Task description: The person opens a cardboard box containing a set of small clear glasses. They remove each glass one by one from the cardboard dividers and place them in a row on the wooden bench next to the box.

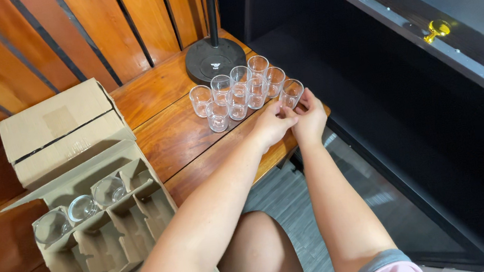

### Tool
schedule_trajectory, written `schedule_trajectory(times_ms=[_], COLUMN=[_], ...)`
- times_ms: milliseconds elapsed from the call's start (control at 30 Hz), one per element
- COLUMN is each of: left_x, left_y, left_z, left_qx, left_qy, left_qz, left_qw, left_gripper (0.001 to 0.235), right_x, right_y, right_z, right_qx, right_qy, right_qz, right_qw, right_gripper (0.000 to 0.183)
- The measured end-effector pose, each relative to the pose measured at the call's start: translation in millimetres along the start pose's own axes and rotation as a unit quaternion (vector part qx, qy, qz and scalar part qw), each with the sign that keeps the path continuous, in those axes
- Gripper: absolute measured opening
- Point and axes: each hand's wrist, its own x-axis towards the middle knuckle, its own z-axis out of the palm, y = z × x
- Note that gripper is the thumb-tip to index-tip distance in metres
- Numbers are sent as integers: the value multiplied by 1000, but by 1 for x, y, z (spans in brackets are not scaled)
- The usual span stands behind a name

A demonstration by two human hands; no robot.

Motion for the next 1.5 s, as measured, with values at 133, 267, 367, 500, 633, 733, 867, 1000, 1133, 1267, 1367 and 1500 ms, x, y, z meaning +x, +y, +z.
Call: schedule_trajectory(times_ms=[133, 267, 367, 500, 633, 733, 867, 1000, 1133, 1267, 1367, 1500], left_x=[-14, -53, -95, -124, -161, -190, -213, -216, -216, -214, -212, -210], left_y=[-7, -17, -22, -55, -83, -98, -122, -141, -155, -160, -159, -153], left_z=[-16, -42, -75, -129, -194, -238, -277, -289, -289, -286, -284, -285], left_qx=[71, 29, -53, -51, 29, 114, 276, 349, 421, 415, 407, 380], left_qy=[-41, -53, -60, 8, 160, 248, 320, 325, 339, 347, 336, 316], left_qz=[5, 20, 81, 166, 192, 185, 209, 202, 143, 137, 109, 58], left_qw=[997, 998, 994, 985, 968, 944, 882, 855, 829, 830, 842, 868], left_gripper=[86, 64, 59, 43, 32, 26, 24, 29, 33, 36, 43, 48], right_x=[-11, -30, -49, -80, -118, -149, -194, -215, -224, -225, -225, -226], right_y=[7, 4, -14, -40, -65, -83, -103, -114, -119, -119, -114, -109], right_z=[-9, -3, 13, 39, 74, 99, 126, 146, 155, 158, 160, 161], right_qx=[68, 129, 166, 176, 189, 152, 102, 21, -84, -128, -145, -153], right_qy=[68, 112, 81, -5, -118, -204, -325, -359, -379, -398, -401, -391], right_qz=[-49, -85, -93, -129, -151, -180, -235, -284, -320, -303, -293, -306], right_qw=[994, 982, 978, 976, 963, 950, 910, 889, 864, 856, 856, 854], right_gripper=[66, 39, 30, 23, 22, 22, 31, 32, 39, 44, 45, 47])
